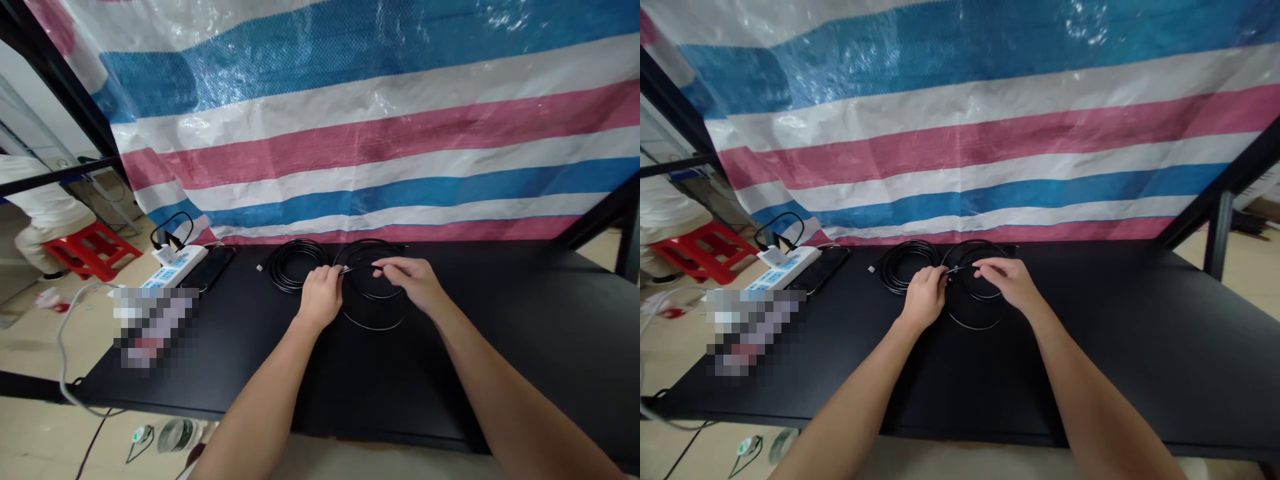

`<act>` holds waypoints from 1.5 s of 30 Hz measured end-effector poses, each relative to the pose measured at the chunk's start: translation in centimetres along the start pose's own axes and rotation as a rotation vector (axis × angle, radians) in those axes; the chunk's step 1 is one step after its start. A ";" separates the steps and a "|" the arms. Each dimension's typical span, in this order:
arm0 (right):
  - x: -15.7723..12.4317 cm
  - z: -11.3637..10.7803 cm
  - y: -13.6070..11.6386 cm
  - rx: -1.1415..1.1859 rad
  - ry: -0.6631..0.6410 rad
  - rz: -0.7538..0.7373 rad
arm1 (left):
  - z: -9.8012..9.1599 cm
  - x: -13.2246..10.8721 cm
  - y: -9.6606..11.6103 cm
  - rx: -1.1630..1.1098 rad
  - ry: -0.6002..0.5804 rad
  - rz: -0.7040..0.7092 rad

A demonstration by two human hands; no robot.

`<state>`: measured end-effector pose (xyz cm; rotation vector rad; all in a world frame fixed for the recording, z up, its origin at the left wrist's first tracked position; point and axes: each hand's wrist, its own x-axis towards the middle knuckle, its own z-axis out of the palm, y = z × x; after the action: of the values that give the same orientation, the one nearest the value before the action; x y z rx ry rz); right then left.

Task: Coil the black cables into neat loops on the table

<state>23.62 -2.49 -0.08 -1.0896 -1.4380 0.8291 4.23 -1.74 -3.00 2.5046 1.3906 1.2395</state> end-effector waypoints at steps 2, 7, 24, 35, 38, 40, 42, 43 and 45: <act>0.1 -1.3 -0.3 0.158 0.045 0.019 | -0.5 0.1 -0.1 -0.130 0.056 -0.108; 0.9 -5.8 0.8 0.386 0.378 0.021 | -1.6 0.7 -0.5 -0.681 0.269 -0.444; 0.9 -2.9 6.5 -1.059 -0.081 -0.206 | -4.5 1.2 -1.4 -1.694 0.081 -0.803; 2.1 -5.2 5.9 -0.041 0.572 0.181 | -6.0 2.1 -2.9 -1.482 0.451 -0.799; 2.1 -5.8 5.4 0.298 0.612 0.183 | -6.5 2.1 -4.1 -1.389 0.587 -0.836; 2.0 -6.2 5.0 0.407 0.564 0.180 | -6.6 2.2 -4.6 -1.347 0.676 -0.899; 1.9 -6.5 4.6 0.461 0.490 0.182 | -6.6 2.3 -4.8 -1.324 0.739 -0.963; 1.9 -6.5 4.3 0.475 0.456 0.182 | -6.5 2.4 -4.7 -1.318 0.760 -0.986; 1.8 -6.2 3.7 0.492 0.419 0.190 | -6.2 2.6 -4.4 -1.302 0.779 -1.006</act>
<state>30.37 -0.02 -1.95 -0.9522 -0.7365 0.9573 -2.14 0.69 1.24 0.3854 0.9813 1.8578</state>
